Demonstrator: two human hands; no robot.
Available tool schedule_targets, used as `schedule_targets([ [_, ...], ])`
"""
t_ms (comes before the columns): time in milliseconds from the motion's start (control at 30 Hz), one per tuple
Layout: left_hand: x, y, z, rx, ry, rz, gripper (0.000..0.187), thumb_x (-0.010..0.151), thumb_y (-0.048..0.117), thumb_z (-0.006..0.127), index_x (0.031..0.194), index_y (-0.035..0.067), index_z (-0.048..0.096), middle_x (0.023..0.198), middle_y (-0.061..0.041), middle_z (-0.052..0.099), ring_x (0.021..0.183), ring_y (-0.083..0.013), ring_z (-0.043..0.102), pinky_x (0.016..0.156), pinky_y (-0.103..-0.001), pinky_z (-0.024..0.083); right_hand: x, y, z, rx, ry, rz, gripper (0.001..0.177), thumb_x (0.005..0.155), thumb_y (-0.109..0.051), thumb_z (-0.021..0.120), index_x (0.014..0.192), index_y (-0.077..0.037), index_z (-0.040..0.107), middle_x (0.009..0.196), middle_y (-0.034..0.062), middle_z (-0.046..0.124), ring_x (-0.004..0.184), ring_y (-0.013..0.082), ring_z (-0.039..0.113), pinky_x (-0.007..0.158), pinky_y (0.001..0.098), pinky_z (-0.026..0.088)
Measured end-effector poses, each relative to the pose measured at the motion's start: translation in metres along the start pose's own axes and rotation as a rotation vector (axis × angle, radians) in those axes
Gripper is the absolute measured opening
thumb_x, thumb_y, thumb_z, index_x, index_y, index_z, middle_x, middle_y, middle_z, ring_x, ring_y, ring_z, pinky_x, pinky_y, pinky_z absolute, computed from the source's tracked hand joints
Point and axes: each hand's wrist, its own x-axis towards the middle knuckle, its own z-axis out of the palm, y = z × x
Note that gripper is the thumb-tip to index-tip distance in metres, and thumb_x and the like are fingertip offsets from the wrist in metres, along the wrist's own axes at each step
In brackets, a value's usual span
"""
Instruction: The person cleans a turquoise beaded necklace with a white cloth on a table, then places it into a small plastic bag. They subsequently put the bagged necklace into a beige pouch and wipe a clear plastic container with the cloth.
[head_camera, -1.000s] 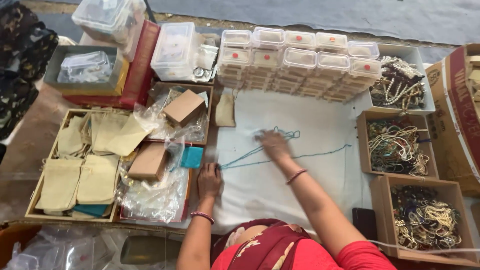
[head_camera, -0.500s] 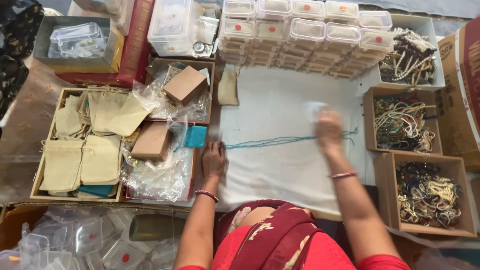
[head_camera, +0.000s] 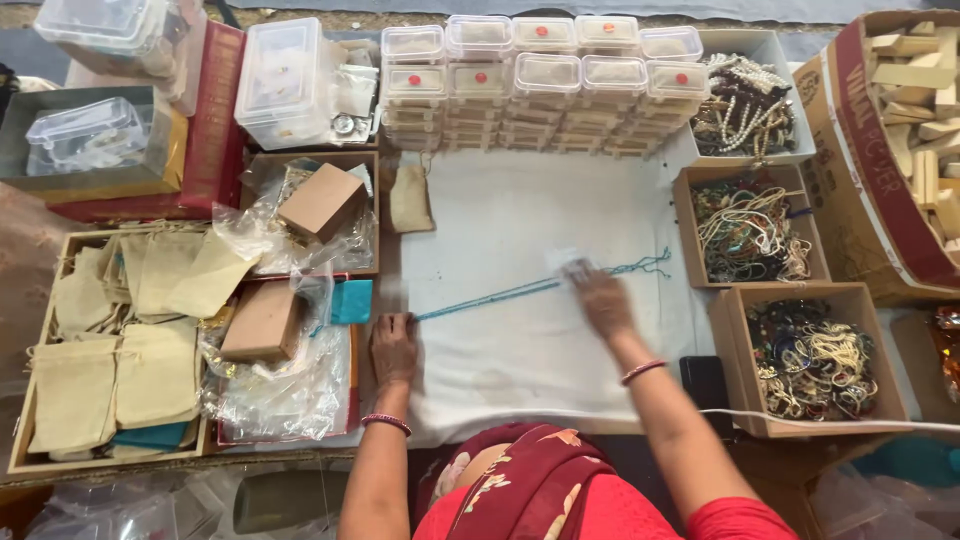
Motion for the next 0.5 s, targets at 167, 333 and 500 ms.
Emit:
schedule_targets([
  [167, -0.001, -0.004, 0.003, -0.006, -0.017, -0.012, 0.013, 0.097, 0.021, 0.066, 0.105, 0.011, 0.069, 0.103, -0.013, 0.061, 0.099, -0.0342, 0.061, 0.087, -0.045, 0.052, -0.007, 0.082, -0.022, 0.358, -0.38, 0.559, 0.035, 0.116, -0.01, 0.038, 0.146, -0.011, 0.056, 0.118, 0.0152, 0.063, 0.1, 0.0263, 0.064, 0.084, 0.0379, 0.056],
  [333, -0.002, -0.006, 0.007, -0.011, -0.01, 0.004, 0.013, 0.097, 0.019, 0.065, 0.106, 0.01, 0.069, 0.107, -0.014, 0.062, 0.103, -0.0358, 0.06, 0.09, -0.046, 0.051, 0.024, 0.029, 0.029, 0.216, 0.065, 0.485, 0.054, 0.088, 0.008, 0.052, 0.137, -0.012, 0.06, 0.126, 0.0105, 0.065, 0.112, 0.0295, 0.064, 0.095, 0.0393, 0.057],
  [500, -0.008, -0.022, 0.014, -0.009, 0.039, 0.023, 0.023, 0.091, 0.007, 0.06, 0.112, 0.005, 0.068, 0.115, -0.018, 0.061, 0.113, -0.0396, 0.057, 0.1, -0.048, 0.048, 0.062, -0.143, -0.102, 0.412, 0.155, -0.334, 0.042, 0.096, -0.016, 0.049, 0.135, -0.027, 0.059, 0.149, 0.0112, 0.051, 0.112, 0.0211, 0.062, 0.106, 0.07, 0.039],
])
